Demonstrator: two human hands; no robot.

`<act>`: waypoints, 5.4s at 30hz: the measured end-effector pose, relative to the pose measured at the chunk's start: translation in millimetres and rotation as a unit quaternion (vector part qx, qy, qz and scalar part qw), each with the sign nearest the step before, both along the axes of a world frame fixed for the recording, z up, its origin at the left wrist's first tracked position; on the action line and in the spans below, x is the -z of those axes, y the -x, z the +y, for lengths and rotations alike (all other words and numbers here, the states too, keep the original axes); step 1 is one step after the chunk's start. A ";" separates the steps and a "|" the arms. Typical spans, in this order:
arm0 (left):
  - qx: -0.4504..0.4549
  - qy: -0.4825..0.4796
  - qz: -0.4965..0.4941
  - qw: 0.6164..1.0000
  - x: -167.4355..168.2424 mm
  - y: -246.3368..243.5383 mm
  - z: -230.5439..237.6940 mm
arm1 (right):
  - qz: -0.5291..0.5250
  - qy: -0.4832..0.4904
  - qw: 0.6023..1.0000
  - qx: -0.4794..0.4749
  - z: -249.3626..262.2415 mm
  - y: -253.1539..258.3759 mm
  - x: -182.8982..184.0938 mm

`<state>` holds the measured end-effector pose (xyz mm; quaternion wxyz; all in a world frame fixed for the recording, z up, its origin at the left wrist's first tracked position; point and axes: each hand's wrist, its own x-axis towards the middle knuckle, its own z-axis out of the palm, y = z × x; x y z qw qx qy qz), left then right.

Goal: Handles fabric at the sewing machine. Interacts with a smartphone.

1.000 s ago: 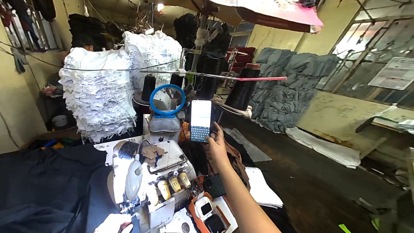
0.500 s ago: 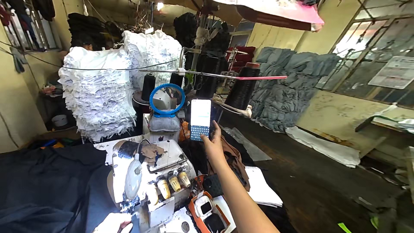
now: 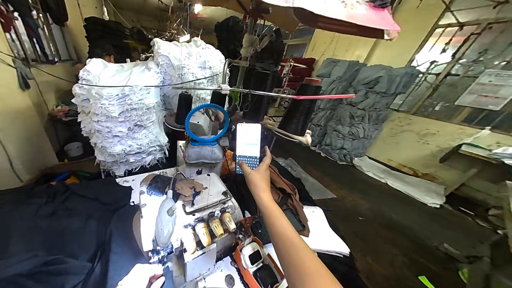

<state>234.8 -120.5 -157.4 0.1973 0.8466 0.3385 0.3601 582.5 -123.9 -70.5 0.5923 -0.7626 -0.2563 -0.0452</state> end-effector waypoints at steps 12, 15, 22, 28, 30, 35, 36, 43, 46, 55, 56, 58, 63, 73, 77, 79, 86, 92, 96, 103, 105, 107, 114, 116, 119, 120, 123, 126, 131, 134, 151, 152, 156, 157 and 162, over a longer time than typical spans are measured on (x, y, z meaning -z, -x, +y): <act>0.000 -0.009 -0.006 1.000 2.6 -0.6 1.0 | 0.031 -0.095 0.990 -0.096 -16.9 -8.1 4.3; -0.004 -0.009 0.001 1.000 2.4 -0.3 0.9 | 0.029 -0.085 0.992 -0.090 -16.9 -10.3 4.1; -0.003 -0.013 -0.002 1.000 0.9 -0.1 0.1 | 0.035 -0.080 0.991 -0.103 -18.5 -10.4 10.4; 0.001 -0.013 -0.010 1.000 2.8 -0.5 0.9 | 0.020 -0.067 0.993 -0.092 -17.5 -4.6 18.1; 0.001 -0.010 -0.010 1.000 1.7 -0.8 0.4 | 0.016 -0.054 0.995 -0.082 -16.3 -0.7 17.4; 0.002 -0.007 -0.006 1.000 2.0 -0.1 1.2 | 0.010 -0.057 0.996 -0.061 -9.3 5.0 15.8; 0.001 -0.004 -0.005 1.000 1.3 0.1 0.9 | 0.008 -0.059 0.997 -0.056 -7.6 5.5 15.7; -0.001 0.002 0.000 1.000 0.8 0.0 0.5 | 0.006 -0.053 0.998 -0.040 -6.9 6.5 15.1; 0.000 -0.003 -0.004 1.000 1.3 -0.5 0.0 | 0.019 -0.084 0.995 -0.059 -14.8 1.0 17.7; -0.003 -0.018 -0.010 1.000 2.2 -0.1 0.5 | 0.047 -0.127 0.984 -0.113 -26.1 -14.6 21.3; -0.004 -0.018 -0.009 1.000 2.6 -0.3 0.7 | 0.045 -0.126 0.985 -0.112 -25.5 -15.5 21.1; -0.003 -0.014 -0.007 1.000 3.2 0.1 1.1 | 0.043 -0.127 0.985 -0.107 -23.9 -17.1 21.3; -0.001 -0.016 0.000 1.000 4.1 0.3 1.5 | 0.049 -0.133 0.984 -0.109 -23.6 -17.8 22.1; 0.002 -0.015 -0.003 1.000 2.6 0.1 1.2 | 0.022 -0.125 0.985 -0.117 -31.0 -21.3 -1.5; 0.002 -0.011 -0.004 1.000 4.3 -0.1 1.6 | 0.012 -0.123 0.984 -0.131 -29.6 -24.4 -8.0; 0.000 -0.005 -0.002 1.000 4.1 -0.1 1.4 | 0.004 -0.118 0.984 -0.134 -28.5 -25.3 -9.6; -0.002 -0.011 -0.007 1.000 5.4 -0.7 2.1 | -0.003 -0.122 0.984 -0.129 -26.5 -24.8 -11.9; 0.001 -0.017 -0.006 1.000 8.0 0.7 3.3 | -0.003 -0.110 0.987 -0.114 -24.7 -25.4 -13.2; 0.000 -0.025 -0.009 1.000 5.5 1.6 1.4 | 0.006 -0.130 0.984 -0.120 -36.5 -21.8 -8.0; 0.023 -0.011 -0.016 1.000 9.0 3.7 7.0 | -0.051 -0.196 0.968 -0.146 -98.7 51.2 22.4; 0.005 -0.019 -0.041 0.999 14.4 1.7 10.2 | -0.049 -0.186 0.960 -0.203 -112.5 86.0 40.4; 0.001 0.006 -0.058 0.998 15.2 2.2 12.9 | -0.021 -0.163 0.950 -0.267 -120.4 117.3 63.4; 0.006 0.073 -0.041 0.996 13.7 6.0 15.9 | 0.106 -0.008 0.917 -0.385 -111.4 195.7 126.0; 0.006 0.076 -0.039 0.996 11.3 6.2 15.4 | 0.125 0.017 0.910 -0.395 -104.2 210.2 128.7; 0.012 0.087 -0.029 0.996 7.9 7.5 15.6 | 0.141 0.023 0.918 -0.369 -95.6 223.7 129.5; 0.015 0.090 -0.025 0.996 7.2 8.7 14.7 | 0.147 0.023 0.921 -0.359 -95.4 226.4 130.2; 0.022 0.097 -0.036 0.994 9.1 14.0 9.7 | 0.162 0.005 0.921 -0.354 -101.8 232.0 132.4; 0.015 0.086 -0.035 0.996 12.5 20.2 5.0 | 0.195 -0.031 0.907 -0.372 -110.3 237.4 135.3; 0.013 0.045 -0.013 0.999 13.8 19.8 1.7 | 0.203 -0.042 0.908 -0.365 -112.2 244.9 140.9; -0.004 -0.114 0.049 0.992 12.2 17.1 -10.2 | 0.193 -0.056 0.913 -0.354 -112.6 250.3 143.0; -0.058 -0.102 0.074 0.990 21.1 17.8 -22.2 | -0.157 -0.002 0.936 -0.315 -97.7 233.1 134.8; -0.057 -0.074 0.084 0.992 17.3 16.9 -18.2 | -0.157 -0.002 0.936 -0.316 -97.5 232.5 134.8; -0.051 0.073 0.147 0.985 -10.5 8.7 15.9 | -0.149 0.000 0.936 -0.318 -95.7 231.6 130.1; -0.057 0.076 0.154 0.983 -15.4 6.0 27.4 | -0.146 -0.002 0.936 -0.320 -95.4 231.8 128.9; -0.080 0.024 0.073 0.994 -13.7 0.3 58.8 | -0.126 0.010 0.934 -0.335 -99.6 233.0 123.7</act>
